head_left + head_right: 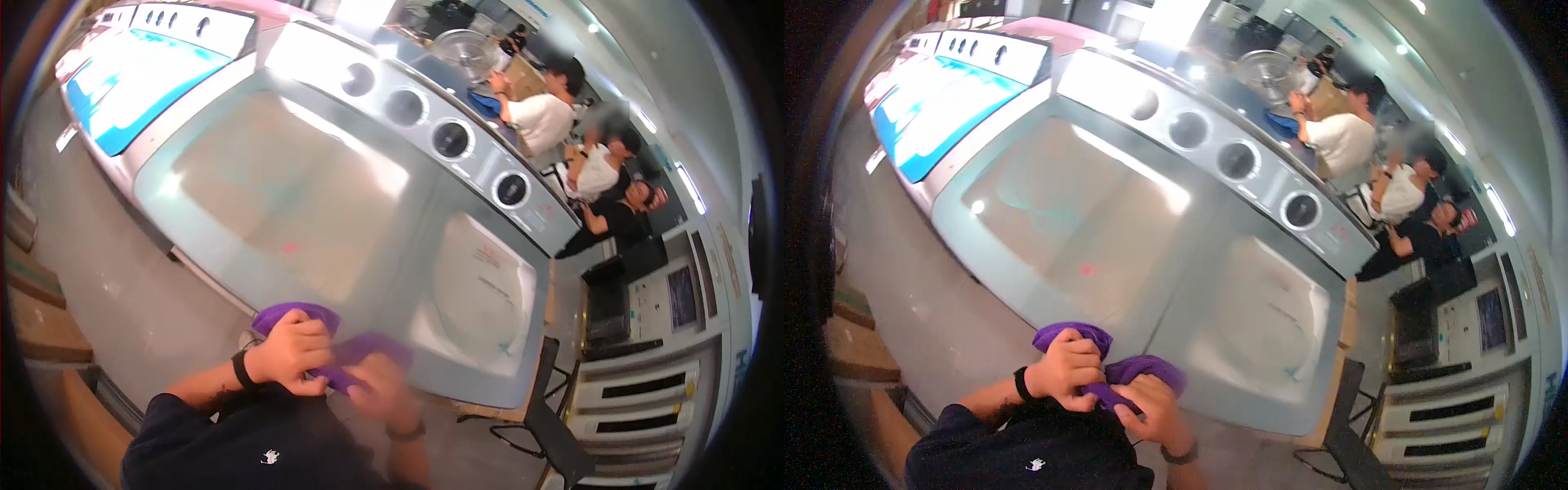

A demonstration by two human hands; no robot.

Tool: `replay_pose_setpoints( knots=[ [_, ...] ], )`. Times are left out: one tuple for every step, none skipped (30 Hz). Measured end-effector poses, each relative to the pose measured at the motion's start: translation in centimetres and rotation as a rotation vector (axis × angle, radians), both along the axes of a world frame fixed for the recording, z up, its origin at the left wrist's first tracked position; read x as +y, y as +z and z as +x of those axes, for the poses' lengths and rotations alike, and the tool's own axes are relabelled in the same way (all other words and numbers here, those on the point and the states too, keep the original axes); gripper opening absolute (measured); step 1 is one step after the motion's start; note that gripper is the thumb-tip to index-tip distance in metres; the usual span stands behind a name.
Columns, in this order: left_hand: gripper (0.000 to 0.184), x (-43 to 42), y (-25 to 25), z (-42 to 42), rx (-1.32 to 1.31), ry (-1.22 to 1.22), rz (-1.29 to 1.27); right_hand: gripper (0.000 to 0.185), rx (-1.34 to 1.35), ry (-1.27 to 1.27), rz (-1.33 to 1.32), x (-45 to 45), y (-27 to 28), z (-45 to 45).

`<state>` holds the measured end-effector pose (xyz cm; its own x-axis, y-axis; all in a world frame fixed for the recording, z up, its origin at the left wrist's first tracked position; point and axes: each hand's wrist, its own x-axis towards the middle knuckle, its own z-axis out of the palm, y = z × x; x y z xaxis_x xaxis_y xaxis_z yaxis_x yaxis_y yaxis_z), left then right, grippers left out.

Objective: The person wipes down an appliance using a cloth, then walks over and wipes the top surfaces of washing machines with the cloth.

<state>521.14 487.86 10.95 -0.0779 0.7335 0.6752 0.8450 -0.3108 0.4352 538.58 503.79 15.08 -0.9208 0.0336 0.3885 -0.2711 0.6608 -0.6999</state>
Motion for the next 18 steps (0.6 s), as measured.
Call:
replay_pose_setpoints(
  knots=[
    [0.023, 1.0, 0.1, 1.3, 0.003, -0.022, 0.008, 0.025, 0.010, -0.033, 0.001, 0.8, 0.2, 1.3],
    [0.023, 2.1, 0.1, 2.5, 0.007, -0.054, 0.009, 0.024, 0.018, -0.066, 0.000, 1.5, 0.4, 2.7],
    [0.023, 3.2, 0.2, 3.7, 0.011, -0.082, 0.009, 0.024, 0.025, -0.096, -0.003, 2.2, 0.6, 4.2],
    [0.023, 4.1, 0.2, 4.9, 0.016, -0.107, 0.006, 0.024, 0.013, -0.133, 0.002, 3.1, 0.5, 5.7],
    [0.023, 5.2, 0.4, 6.2, 0.016, -0.158, -0.006, 0.023, 0.005, -0.167, 0.005, 3.9, 0.1, 7.2],
    [0.023, 6.4, 0.6, 7.3, 0.020, -0.210, -0.020, 0.023, 0.001, -0.202, 0.007, 4.7, -0.3, 8.7],
    [0.023, 7.5, 0.7, 8.4, 0.027, -0.262, -0.038, 0.023, 0.012, -0.268, 0.008, 5.5, -0.8, 10.3],
    [0.024, 8.4, 0.6, 9.4, 0.084, -0.285, -0.108, 0.022, 0.023, -0.333, 0.007, 6.2, -1.4, 11.9],
    [0.025, 9.7, 0.7, 10.4, 0.113, -0.324, -0.098, 0.022, 0.028, -0.394, 0.001, 6.9, -1.6, 13.4],
    [0.025, 11.0, 0.6, 11.6, 0.132, -0.358, -0.095, 0.023, 0.022, -0.501, 0.015, 7.4, -1.2, 14.5],
    [0.025, 11.8, 0.4, 13.0, 0.143, -0.387, -0.098, 0.024, 0.006, -0.602, 0.023, 7.6, -0.7, 15.5],
    [0.025, 12.5, 0.1, 14.4, 0.153, -0.392, -0.097, 0.024, 0.034, -0.662, 0.099, 8.1, -1.1, 16.5],
    [0.025, 13.4, -0.1, 15.5, 0.169, -0.390, -0.090, 0.025, 0.068, -0.714, 0.181, 8.9, -1.6, 17.2],
    [0.025, 13.9, -0.1, 15.9, 0.191, -0.384, -0.079, 0.025, 0.111, -0.763, 0.269, 9.5, -2.0, 17.2],
    [0.026, 13.8, -0.1, 16.0, 0.169, -0.387, -0.087, 0.026, 0.090, -0.756, 0.233, 9.4, -2.0, 17.1],
    [0.026, 13.7, 0.1, 15.9, 0.146, -0.388, -0.092, 0.027, 0.067, -0.747, 0.201, 9.1, -1.6, 17.0],
    [0.026, 13.5, 0.3, 15.6, 0.123, -0.385, -0.097, 0.028, 0.045, -0.735, 0.169, 8.9, -1.3, 16.7],
    [0.026, 13.1, 0.4, 15.0, 0.084, -0.380, -0.110, 0.030, 0.019, -0.701, 0.192, 8.8, -1.3, 16.1]
  ],
)
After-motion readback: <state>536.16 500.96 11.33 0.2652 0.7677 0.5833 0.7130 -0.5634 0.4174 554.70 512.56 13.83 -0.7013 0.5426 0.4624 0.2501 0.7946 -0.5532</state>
